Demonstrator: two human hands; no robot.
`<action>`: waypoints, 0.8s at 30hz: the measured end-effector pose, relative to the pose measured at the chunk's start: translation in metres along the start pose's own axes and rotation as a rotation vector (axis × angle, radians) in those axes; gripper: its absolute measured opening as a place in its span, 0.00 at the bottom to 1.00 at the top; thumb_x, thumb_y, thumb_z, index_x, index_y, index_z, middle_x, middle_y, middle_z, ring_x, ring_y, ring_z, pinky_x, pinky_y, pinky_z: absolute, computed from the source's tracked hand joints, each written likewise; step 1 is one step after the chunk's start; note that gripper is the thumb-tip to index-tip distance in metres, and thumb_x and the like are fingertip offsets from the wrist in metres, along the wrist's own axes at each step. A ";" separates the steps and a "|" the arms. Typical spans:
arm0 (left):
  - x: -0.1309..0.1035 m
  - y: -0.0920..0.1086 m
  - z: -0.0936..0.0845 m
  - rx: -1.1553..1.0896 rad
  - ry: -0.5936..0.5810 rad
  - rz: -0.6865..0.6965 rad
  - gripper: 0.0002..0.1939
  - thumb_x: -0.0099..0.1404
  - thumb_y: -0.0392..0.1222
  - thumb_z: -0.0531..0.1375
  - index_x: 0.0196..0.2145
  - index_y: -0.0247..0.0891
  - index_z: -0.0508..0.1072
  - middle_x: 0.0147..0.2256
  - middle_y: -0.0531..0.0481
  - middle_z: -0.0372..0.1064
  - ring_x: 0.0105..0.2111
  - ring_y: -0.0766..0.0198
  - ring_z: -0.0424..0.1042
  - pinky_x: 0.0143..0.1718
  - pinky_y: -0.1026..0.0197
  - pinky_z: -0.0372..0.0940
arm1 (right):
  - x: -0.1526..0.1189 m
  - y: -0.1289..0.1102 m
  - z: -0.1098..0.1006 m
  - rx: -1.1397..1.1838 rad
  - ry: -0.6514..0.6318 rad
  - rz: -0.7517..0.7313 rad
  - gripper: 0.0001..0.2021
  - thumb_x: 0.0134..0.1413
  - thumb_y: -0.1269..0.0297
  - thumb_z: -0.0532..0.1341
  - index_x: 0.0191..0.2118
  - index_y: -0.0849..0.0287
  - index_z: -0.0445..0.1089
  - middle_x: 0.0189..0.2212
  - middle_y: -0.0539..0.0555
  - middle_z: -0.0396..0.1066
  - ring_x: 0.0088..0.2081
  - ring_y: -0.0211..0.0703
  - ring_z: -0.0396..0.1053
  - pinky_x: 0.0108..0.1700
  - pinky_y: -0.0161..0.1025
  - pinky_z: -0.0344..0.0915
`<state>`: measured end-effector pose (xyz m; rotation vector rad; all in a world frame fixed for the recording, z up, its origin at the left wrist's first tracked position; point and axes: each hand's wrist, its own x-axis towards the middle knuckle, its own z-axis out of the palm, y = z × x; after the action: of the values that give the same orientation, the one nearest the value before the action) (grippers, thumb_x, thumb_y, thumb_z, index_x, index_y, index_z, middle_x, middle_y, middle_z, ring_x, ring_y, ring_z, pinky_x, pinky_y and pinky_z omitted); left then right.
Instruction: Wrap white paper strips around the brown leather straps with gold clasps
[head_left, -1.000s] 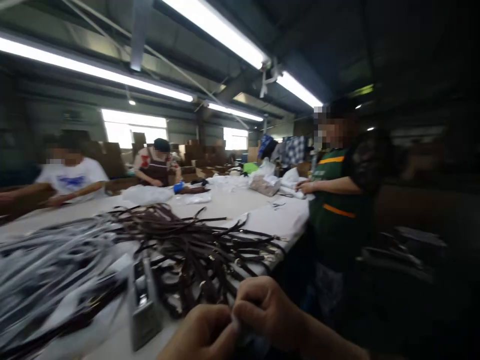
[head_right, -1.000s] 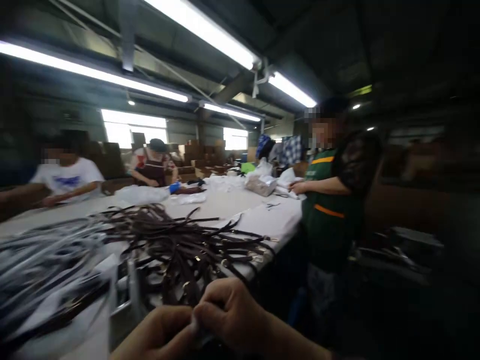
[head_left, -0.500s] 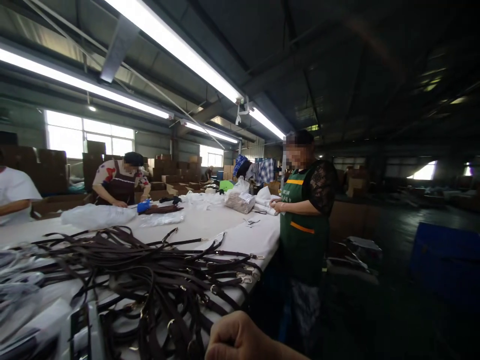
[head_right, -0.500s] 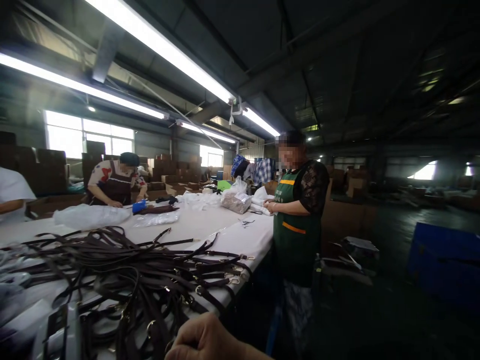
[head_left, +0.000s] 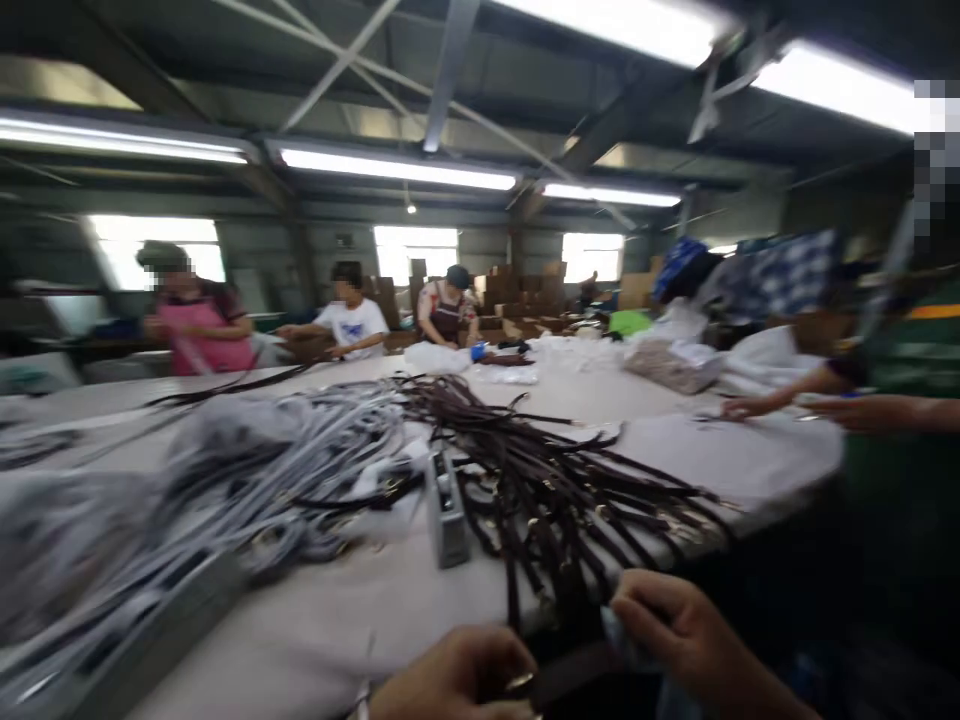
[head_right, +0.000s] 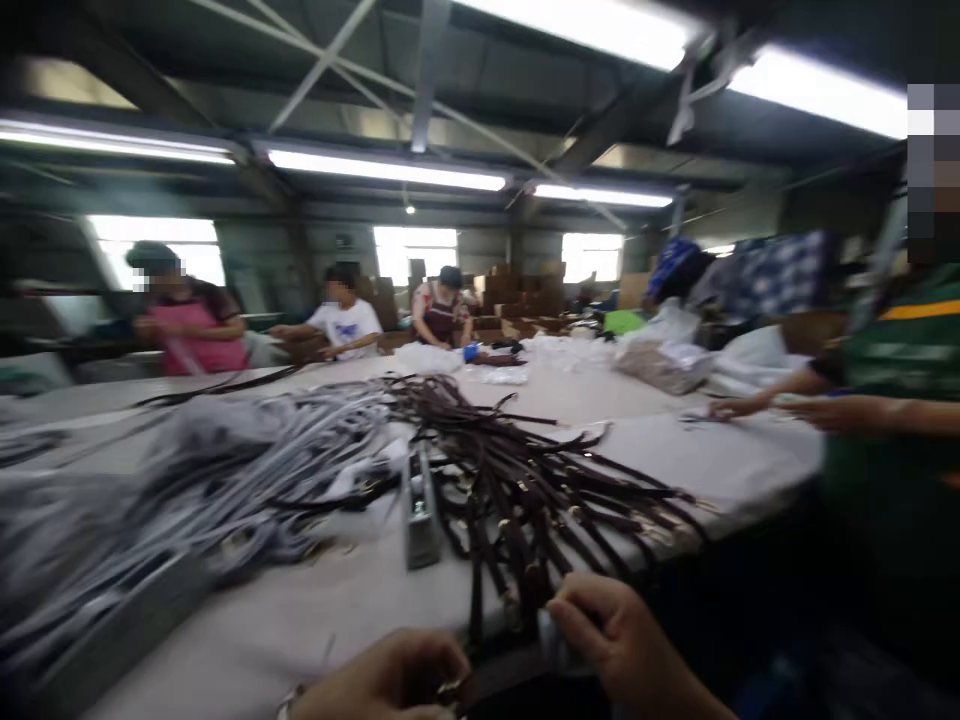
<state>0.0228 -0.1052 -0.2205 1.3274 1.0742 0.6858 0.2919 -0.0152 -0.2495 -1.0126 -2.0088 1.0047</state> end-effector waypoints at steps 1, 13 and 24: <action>-0.002 -0.006 -0.002 -0.027 -0.004 -0.042 0.29 0.49 0.65 0.68 0.35 0.34 0.77 0.26 0.54 0.65 0.25 0.69 0.61 0.26 0.67 0.56 | 0.002 0.009 -0.001 0.026 0.008 0.020 0.22 0.59 0.48 0.58 0.23 0.60 0.66 0.22 0.50 0.62 0.26 0.37 0.60 0.29 0.33 0.60; 0.042 0.010 0.043 -0.277 -0.029 -0.110 0.16 0.65 0.52 0.60 0.38 0.34 0.70 0.25 0.55 0.64 0.18 0.75 0.56 0.18 0.71 0.47 | 0.029 -0.015 0.009 0.143 -0.075 -0.070 0.18 0.60 0.52 0.58 0.26 0.61 0.68 0.23 0.49 0.63 0.27 0.36 0.60 0.31 0.35 0.59; 0.067 -0.015 0.064 -0.342 0.102 -0.164 0.25 0.62 0.54 0.62 0.50 0.33 0.71 0.28 0.50 0.71 0.17 0.73 0.61 0.18 0.69 0.51 | 0.005 -0.005 0.007 -0.285 0.155 -0.151 0.13 0.60 0.54 0.59 0.34 0.60 0.68 0.29 0.51 0.68 0.31 0.38 0.64 0.35 0.36 0.60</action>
<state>0.1043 -0.0747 -0.2561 0.9089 1.0785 0.7809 0.2823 -0.0156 -0.2472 -1.0324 -2.0994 0.5530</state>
